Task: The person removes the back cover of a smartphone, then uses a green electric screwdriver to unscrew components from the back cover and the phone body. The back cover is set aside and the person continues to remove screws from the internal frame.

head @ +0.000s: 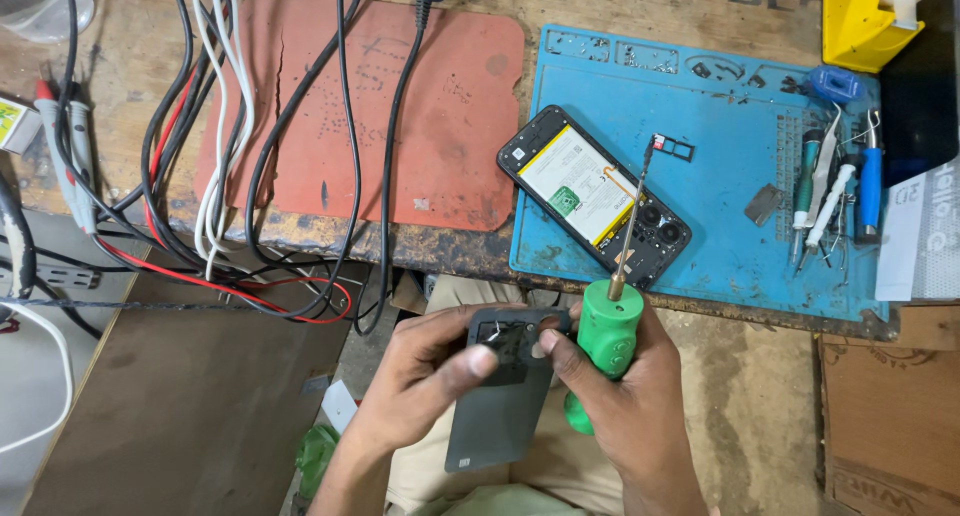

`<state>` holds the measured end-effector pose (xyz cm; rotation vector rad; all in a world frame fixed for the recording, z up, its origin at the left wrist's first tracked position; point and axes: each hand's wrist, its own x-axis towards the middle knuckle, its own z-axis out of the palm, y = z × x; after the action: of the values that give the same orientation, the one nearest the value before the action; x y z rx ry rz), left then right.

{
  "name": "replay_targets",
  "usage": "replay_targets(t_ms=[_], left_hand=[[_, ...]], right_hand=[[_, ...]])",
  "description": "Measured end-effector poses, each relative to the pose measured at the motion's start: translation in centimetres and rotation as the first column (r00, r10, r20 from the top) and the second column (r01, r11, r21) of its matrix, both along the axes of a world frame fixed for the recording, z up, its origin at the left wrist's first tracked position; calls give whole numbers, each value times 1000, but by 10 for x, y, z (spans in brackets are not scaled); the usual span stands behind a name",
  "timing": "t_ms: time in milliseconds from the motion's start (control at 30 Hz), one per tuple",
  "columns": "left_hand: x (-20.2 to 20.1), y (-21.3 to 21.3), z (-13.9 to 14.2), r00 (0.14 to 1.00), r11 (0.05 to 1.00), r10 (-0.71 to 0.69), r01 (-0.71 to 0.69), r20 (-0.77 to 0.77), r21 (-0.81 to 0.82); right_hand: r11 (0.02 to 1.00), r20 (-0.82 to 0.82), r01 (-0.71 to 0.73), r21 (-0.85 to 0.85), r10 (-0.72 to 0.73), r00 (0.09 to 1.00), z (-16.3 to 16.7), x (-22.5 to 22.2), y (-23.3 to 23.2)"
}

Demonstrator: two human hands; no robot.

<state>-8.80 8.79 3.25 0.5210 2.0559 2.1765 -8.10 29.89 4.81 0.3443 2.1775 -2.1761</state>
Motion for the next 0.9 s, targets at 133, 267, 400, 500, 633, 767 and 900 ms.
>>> replay_targets(t_ms=[133,267,400,500,633,767,900], left_hand=[[3,8,-1,976,996,88,-90,197,2],[5,13,-6,950,952,184,-236,253,195],[5,9,-2,954,953,287,-293,-86,-71],[6,5,4,951,948,245,-276,-187,-161],[5,5,4,988,984,156,-157,19,88],[9,8,-8,968,973,-53,-5,246,232],[9,12,-21,904,977,-51,-43,424,209]], right_hand=[[999,0,-19,26,19,1000,2,1,0],[998,-14,-47,31,47,999,6,1,-1],[999,2,-30,-18,30,1000,8,1,0],[998,9,-34,52,33,999,9,3,0],[998,-20,-42,46,43,999,7,4,1],[999,29,-36,-5,36,999,2,6,2],[938,-91,-126,-322,102,991,-1,11,9]])
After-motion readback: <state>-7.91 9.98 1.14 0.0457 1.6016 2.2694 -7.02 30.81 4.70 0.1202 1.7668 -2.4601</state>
